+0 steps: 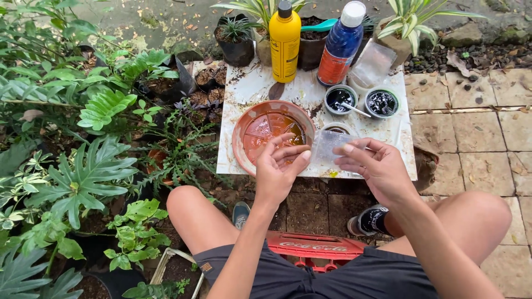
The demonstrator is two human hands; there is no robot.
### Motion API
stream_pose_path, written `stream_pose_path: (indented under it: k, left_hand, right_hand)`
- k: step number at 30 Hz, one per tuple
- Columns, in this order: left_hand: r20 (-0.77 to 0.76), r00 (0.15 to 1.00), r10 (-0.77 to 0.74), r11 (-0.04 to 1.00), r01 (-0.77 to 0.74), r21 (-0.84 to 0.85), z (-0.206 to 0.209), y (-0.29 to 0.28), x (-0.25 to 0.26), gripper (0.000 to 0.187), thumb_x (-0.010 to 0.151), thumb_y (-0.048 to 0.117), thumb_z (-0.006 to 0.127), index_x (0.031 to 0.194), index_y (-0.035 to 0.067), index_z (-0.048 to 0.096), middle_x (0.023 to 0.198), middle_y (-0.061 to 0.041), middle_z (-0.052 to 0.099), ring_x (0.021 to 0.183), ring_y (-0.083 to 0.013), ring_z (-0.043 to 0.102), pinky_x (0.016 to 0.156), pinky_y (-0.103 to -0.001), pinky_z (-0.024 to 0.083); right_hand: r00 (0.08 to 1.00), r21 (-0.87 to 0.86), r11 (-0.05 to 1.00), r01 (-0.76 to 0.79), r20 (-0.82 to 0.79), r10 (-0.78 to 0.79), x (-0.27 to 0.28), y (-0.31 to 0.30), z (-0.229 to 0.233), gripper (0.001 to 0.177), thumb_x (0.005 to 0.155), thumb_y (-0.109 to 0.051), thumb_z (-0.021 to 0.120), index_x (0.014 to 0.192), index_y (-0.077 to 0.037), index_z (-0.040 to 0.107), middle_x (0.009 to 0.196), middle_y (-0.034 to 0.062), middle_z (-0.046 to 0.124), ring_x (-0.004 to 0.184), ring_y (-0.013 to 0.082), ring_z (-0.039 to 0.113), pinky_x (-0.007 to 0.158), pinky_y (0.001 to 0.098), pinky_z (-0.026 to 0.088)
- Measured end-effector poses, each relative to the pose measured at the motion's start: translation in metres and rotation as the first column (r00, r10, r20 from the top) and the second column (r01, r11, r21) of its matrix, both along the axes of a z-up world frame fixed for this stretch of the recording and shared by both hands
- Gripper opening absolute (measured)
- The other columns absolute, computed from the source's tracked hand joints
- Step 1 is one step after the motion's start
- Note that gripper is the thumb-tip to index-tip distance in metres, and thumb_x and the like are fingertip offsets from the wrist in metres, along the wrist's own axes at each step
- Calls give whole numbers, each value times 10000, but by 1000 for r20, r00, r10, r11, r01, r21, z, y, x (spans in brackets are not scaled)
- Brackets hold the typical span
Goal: A person is carefully mixing different colored liquids in a large bowl using a spoon and a small plastic bag for precise additions, likely for agricultural purposes.
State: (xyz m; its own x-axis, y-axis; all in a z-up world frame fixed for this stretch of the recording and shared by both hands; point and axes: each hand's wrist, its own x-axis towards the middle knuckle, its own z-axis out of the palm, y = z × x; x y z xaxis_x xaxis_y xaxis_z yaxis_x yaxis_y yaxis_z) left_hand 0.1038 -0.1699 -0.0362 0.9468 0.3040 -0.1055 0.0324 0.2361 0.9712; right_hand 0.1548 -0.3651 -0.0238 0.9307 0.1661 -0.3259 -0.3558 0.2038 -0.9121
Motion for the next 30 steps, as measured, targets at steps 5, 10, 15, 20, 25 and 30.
stream_pose_path:
  k: [5,10,15,20,25,30]
  left_hand:
    - [89,982,-164,986,167,-17,0,-4,-10,846,742,72,863,1464,27,425,1222,-231,690,1060,-243,692,933,-338,621]
    - [217,919,-329,942,305,137,3,-6,-6,1186,626,192,954,1581,61,263,1519,-189,493,1377,-350,458,1123,-487,461]
    - [301,901,-312,950,285,131,-19,-5,11,990,654,158,951,1520,191,472,1410,-49,619,1320,-224,540,1138,-460,466]
    - [330,900,-285,958,258,123,-24,3,32,884,631,135,967,1424,175,580,1278,-86,698,1176,-249,655,1041,-456,545]
    - [402,857,-323,935,223,276,-16,14,51,810,600,197,987,1339,152,657,1218,-49,740,1198,-175,654,1017,-361,552]
    - [463,792,-398,896,226,383,-20,17,62,739,620,224,975,1291,118,685,1172,-64,763,1163,-196,684,1043,-381,534]
  right_hand:
    - [996,110,993,-42,-71,50,1,-20,-14,160,926,-90,728,1029,6,651,932,194,759,799,244,770,761,349,645]
    - [984,210,974,-84,-138,115,10,-24,-38,151,946,-109,702,1051,-3,674,906,165,759,767,225,768,730,329,644]
    - [973,272,956,-108,-168,157,13,-13,-47,162,962,-122,674,1073,-5,681,899,143,757,736,209,757,703,319,639]
    - [967,296,951,-95,-199,158,21,-4,-60,199,968,-138,657,1094,13,688,917,181,761,740,228,761,678,309,634]
    - [960,291,955,-60,-245,135,20,3,-65,212,968,-118,643,1103,41,678,940,199,762,762,223,759,687,303,633]
    - [952,227,973,-28,-290,95,10,8,-67,256,951,-112,656,1129,71,673,934,205,760,765,231,760,699,316,634]
